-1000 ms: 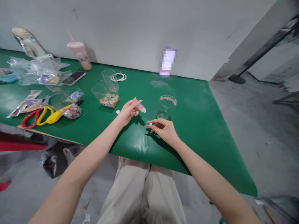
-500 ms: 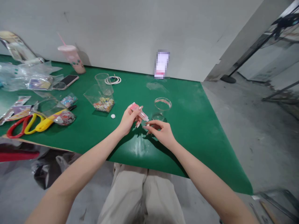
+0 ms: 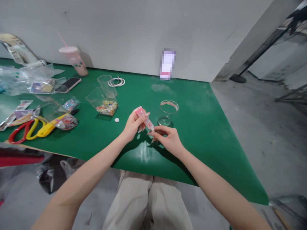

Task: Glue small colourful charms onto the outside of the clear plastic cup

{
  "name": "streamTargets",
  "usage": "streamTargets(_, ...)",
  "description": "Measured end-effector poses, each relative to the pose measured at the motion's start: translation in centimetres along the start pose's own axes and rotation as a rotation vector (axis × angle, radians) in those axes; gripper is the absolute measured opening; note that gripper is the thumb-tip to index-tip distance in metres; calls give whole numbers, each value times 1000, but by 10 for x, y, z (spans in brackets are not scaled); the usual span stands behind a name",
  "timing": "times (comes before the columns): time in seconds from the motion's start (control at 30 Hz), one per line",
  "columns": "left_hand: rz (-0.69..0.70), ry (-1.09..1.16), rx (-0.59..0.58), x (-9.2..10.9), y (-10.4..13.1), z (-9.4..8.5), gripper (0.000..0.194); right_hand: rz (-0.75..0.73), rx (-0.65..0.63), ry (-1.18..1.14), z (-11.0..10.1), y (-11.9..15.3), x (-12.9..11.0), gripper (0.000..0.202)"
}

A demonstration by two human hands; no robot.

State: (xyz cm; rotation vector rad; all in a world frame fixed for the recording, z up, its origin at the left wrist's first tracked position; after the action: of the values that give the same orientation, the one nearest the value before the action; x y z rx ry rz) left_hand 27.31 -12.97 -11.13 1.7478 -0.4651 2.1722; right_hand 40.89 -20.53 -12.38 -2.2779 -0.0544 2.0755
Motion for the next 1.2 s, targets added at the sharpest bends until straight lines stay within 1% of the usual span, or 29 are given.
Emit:
streamTargets(0.1, -14, 1, -19, 0, 1, 1, 30, -13, -11, 0, 0, 1, -1, 20)
streamTargets(0.33, -59, -11, 2, 2, 1, 1, 30, -24, -18, -7, -1, 2, -1, 21)
streamTargets(0.57, -41, -3, 20, 0, 0, 1, 34, -24, -19, 4, -2, 1, -1, 19)
streamTargets(0.87, -47, -22, 68, -3, 0, 0, 31, -30, 6, -7, -3, 0, 0, 19)
streamTargets(1.07, 11, -23, 33, -1, 0, 2, 34, -36, 20, 17, -5, -1, 1, 23)
streamTargets(1.2, 39, -30, -6, -4, -1, 0, 36, -25, 18, 25, -6, -1, -1, 24)
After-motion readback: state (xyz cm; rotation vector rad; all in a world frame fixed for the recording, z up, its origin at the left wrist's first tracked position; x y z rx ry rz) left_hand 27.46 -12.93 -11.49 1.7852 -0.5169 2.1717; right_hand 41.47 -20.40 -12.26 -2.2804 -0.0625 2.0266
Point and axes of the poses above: each hand's wrist, its own y-axis away from the middle knuckle, its own z-axis out of the palm, x = y × z, the point moved 1 cm from there along -y, towards the middle knuckle, and after that the axes turned 2 degrees about -x, right-handed, at the moved point
